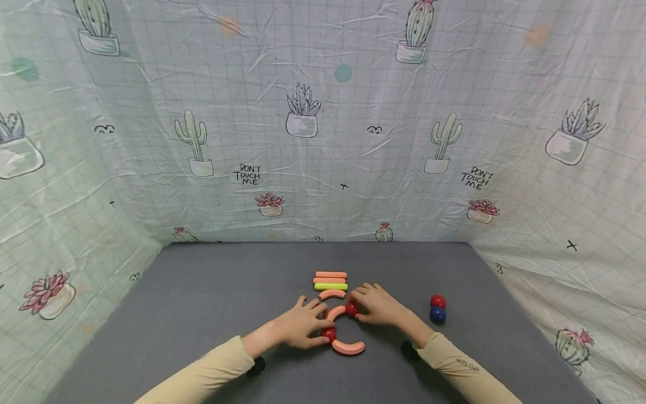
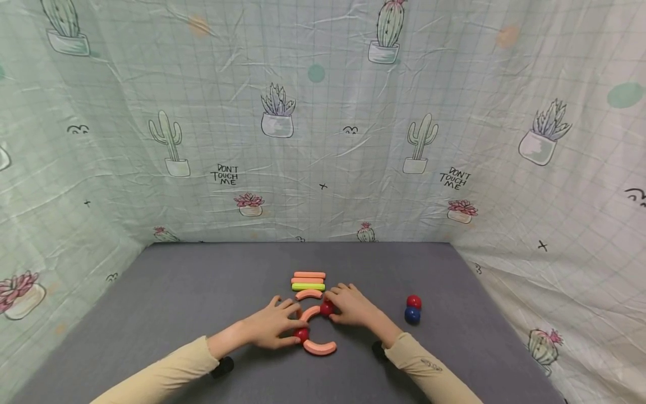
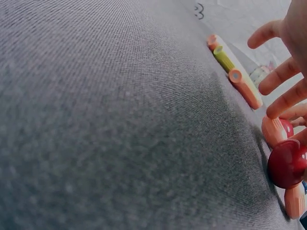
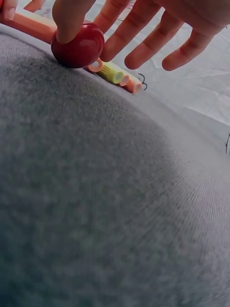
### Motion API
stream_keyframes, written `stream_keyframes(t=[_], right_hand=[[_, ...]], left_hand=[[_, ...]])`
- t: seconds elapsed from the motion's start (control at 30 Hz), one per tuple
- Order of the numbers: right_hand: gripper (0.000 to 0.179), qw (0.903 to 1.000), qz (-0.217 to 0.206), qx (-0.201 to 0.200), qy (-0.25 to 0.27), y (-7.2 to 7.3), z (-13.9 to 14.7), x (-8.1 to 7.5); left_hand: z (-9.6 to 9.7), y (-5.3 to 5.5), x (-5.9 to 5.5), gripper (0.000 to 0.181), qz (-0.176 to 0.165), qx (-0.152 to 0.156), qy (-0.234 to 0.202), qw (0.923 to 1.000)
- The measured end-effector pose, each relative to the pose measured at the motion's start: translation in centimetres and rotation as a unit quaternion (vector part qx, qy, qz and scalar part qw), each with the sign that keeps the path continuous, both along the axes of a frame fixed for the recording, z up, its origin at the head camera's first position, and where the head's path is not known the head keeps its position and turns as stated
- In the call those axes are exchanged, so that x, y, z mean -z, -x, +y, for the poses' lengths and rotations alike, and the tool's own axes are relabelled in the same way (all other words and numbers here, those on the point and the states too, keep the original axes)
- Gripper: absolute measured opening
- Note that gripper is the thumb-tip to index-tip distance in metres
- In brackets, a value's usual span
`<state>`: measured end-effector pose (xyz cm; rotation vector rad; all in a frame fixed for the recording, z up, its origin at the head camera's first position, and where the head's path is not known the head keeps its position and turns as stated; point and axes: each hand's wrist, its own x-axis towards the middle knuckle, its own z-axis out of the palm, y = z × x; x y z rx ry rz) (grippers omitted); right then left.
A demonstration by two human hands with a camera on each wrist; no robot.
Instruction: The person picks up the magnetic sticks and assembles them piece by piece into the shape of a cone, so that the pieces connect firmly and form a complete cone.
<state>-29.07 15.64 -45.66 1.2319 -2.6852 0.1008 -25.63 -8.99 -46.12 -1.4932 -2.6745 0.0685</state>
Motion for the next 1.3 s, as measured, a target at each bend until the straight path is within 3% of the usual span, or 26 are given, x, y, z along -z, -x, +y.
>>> stream_keyframes(t=[0.23,0.47,0.6,1.03,1.3], right_hand=[[0.029,0.9995,-0.003,-0.017,0.026,0.1,-0.5,-0.3],[0.025,0.9996,-0.013,-0.005,0.023,0.5,-1.1,-0.2],[0.024,0.9997,-0.009,-0.004,0.023,0.7,-1.3,-0.1],[0.016,0.9956,0.089,-0.013,0.028,2.1,-2.3,0.1],[0.012,0.994,0.109,-0.008,0.002,2.9,-3.3,0.3]], left_hand=[[-0.2,-0.3,-0.1,0.038,0.007,0.008,0.002,0.9999],[-0.3,-0.8,-0.2,0.038,0.045,0.033,-0.011,0.9984],[-0.3,-0.9,-0.1,0.037,0.045,0.041,-0.02,0.9979],[-0.5,-0.8,0.1,0.038,0.049,0.037,-0.022,0.9979],[-0.3,-1.0,0.0,0.035,0.051,0.037,-0.028,0.9976]])
